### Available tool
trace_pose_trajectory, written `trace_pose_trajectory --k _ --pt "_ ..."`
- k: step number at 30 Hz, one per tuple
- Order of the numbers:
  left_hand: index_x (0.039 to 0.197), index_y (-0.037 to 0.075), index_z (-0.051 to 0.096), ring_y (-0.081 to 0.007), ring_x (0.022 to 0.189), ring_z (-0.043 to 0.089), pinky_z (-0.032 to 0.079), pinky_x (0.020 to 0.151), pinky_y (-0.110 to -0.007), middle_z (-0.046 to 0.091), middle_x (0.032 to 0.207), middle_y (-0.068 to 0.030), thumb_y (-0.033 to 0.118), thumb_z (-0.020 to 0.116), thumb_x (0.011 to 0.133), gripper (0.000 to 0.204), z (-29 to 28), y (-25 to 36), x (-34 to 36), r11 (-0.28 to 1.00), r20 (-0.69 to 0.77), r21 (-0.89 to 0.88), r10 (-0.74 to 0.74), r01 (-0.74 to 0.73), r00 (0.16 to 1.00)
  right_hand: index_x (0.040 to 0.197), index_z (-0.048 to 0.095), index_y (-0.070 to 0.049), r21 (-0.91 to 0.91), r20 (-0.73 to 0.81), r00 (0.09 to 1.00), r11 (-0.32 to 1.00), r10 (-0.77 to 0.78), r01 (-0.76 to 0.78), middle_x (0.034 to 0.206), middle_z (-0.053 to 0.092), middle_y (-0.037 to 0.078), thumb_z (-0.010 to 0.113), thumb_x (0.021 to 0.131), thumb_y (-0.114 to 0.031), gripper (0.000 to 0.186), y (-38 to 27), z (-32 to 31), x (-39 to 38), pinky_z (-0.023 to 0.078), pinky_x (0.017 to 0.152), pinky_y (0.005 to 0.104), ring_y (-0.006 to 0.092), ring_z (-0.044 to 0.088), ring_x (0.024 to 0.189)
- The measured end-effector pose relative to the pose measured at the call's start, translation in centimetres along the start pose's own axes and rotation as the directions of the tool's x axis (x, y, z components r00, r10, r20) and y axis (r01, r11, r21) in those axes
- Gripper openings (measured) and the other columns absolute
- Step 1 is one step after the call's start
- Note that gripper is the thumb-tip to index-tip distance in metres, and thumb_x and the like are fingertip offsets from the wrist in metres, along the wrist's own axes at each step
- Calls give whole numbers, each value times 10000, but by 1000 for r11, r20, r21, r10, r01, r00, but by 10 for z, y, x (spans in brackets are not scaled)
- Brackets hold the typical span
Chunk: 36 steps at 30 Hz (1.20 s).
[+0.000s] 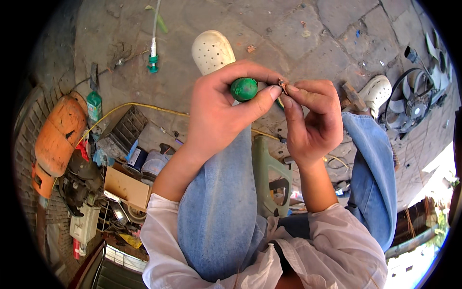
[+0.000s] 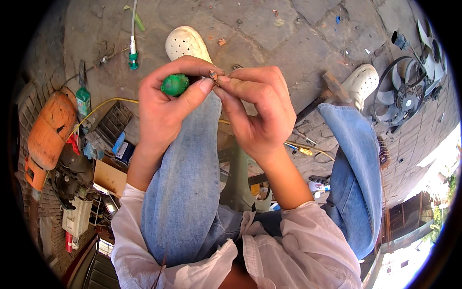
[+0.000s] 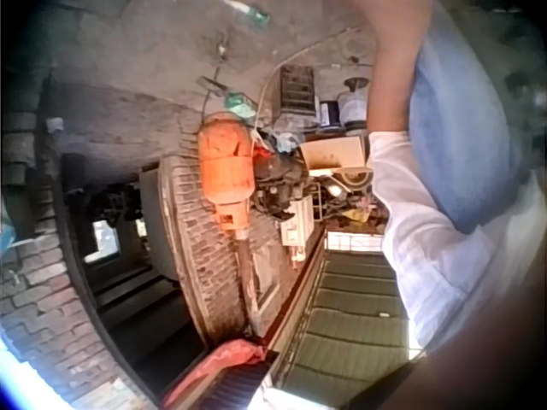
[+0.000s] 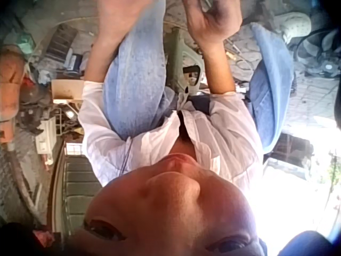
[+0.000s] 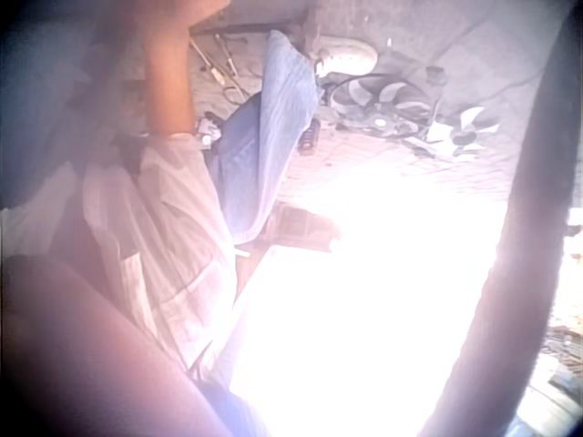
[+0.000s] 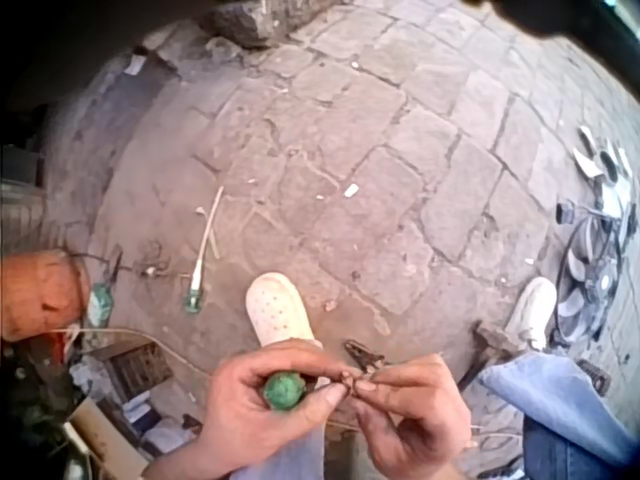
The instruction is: The person sits on a low stool in a cluttered outdoor workshop and uses a screwdriver, pliers, and a hammer to manipulate and shape a small metal component. They repeatedly bend, twist, and strike the object while seated.
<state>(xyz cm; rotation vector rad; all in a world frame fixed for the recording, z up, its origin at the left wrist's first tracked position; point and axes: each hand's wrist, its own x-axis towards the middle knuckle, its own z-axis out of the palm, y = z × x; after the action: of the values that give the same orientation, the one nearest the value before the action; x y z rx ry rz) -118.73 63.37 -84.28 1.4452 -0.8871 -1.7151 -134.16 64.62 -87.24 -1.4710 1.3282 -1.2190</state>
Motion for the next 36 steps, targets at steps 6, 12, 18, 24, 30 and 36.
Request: trace_pose_trajectory --k 6,12,18,24,30,36 --pt "929 -30 671 -73 826 583 474 738 -220 663 874 -35 -1 657 831 103 3 -2 0 997 -83 -10 -75 75 994 851 641 -12 -77 30 999 997 -11 13 828 642 112 753 643 70 249 2 1 -1 465 603 291 222 600 711" --pt "900 -25 662 -49 765 570 468 677 -200 654 820 -14 19 658 821 90 5 -7 -3 990 -124 -27 -143 140 982 828 626 -11 -149 50 998 988 -45 52 811 640 117 754 648 67 234 5 4 -5 462 585 301 240 598 687" --pt "843 -10 639 -44 742 564 462 660 -199 647 793 -13 28 663 805 59 10 -10 0 988 -161 -7 -150 151 975 821 603 -8 -140 7 1000 990 -11 12 801 641 119 755 664 74 233 7 8 -10 459 576 306 244 598 678" --pt "863 -6 645 -62 744 578 472 667 -222 645 787 -14 40 678 797 87 8 -17 3 977 -158 200 -37 69 987 848 599 8 -53 -48 990 989 133 -135 820 651 125 731 737 49 177 10 12 -19 492 636 296 213 612 701" --pt "952 11 668 -78 794 598 495 722 -227 661 851 -21 45 674 838 118 4 -16 2 991 -155 19 -131 135 979 922 592 23 613 181 649 432 739 -662 864 650 76 603 925 -107 130 -5 6 -9 543 748 309 121 595 762" --pt "1004 -2 668 -43 727 517 428 669 -199 585 764 26 41 663 849 161 6 -14 7 986 -101 -30 -167 165 981 947 609 -39 713 406 445 28 798 -701 893 617 24 582 949 -189 152 -5 3 -5 495 769 282 85 549 813"
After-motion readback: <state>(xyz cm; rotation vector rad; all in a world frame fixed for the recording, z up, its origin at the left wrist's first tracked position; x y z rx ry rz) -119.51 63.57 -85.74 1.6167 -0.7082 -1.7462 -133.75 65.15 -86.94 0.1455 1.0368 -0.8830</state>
